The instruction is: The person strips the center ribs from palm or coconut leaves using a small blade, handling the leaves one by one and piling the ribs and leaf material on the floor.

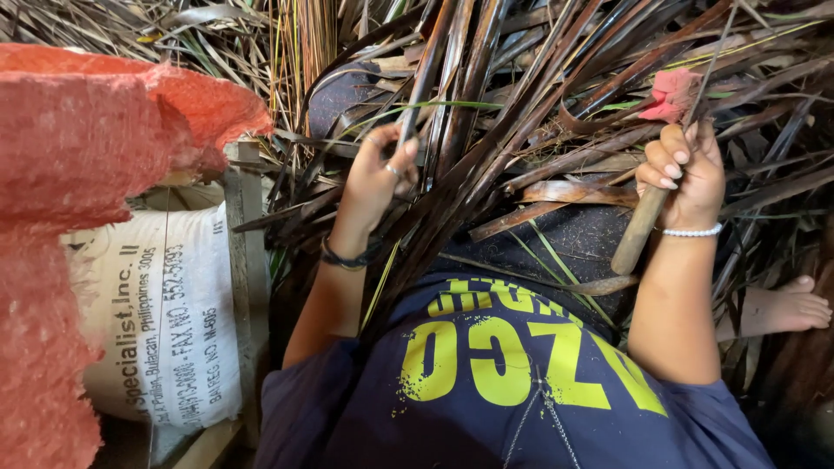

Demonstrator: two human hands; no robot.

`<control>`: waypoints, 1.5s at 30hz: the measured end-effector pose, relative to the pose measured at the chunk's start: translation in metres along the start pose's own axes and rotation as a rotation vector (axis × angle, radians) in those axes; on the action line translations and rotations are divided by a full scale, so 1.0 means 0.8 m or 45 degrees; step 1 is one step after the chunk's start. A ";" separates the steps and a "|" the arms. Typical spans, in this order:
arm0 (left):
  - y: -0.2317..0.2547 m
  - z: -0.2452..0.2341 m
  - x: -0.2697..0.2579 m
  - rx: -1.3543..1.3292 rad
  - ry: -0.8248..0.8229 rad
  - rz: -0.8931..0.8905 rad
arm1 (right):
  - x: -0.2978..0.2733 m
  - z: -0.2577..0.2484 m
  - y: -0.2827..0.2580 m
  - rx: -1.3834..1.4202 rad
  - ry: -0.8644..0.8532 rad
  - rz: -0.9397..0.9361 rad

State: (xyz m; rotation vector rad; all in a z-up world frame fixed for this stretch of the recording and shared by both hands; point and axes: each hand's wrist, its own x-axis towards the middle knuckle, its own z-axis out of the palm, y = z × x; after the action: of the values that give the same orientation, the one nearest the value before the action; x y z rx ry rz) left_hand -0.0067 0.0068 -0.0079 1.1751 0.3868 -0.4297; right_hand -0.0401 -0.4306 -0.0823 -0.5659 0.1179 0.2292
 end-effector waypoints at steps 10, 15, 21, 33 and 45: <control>0.041 -0.004 -0.045 0.712 0.184 0.469 | 0.001 0.065 0.005 -0.210 -0.080 0.054; -0.011 0.019 -0.040 -0.836 -0.413 -0.293 | -0.018 0.170 0.054 -0.290 -0.628 0.122; -0.029 0.094 -0.057 -0.998 -0.700 -0.672 | -0.022 0.195 0.106 -0.314 -0.382 0.305; 0.029 0.130 -0.087 0.165 -0.624 0.003 | -0.050 0.189 0.101 -0.346 -0.222 0.363; 0.009 0.113 -0.070 2.224 0.030 1.444 | -0.035 0.217 0.117 -0.117 -0.003 0.417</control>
State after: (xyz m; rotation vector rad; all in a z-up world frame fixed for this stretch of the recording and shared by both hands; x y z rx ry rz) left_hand -0.0452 -0.0689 0.0563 2.7731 -0.8968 0.4353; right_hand -0.0823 -0.2647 0.0196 -0.6364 0.1985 0.5559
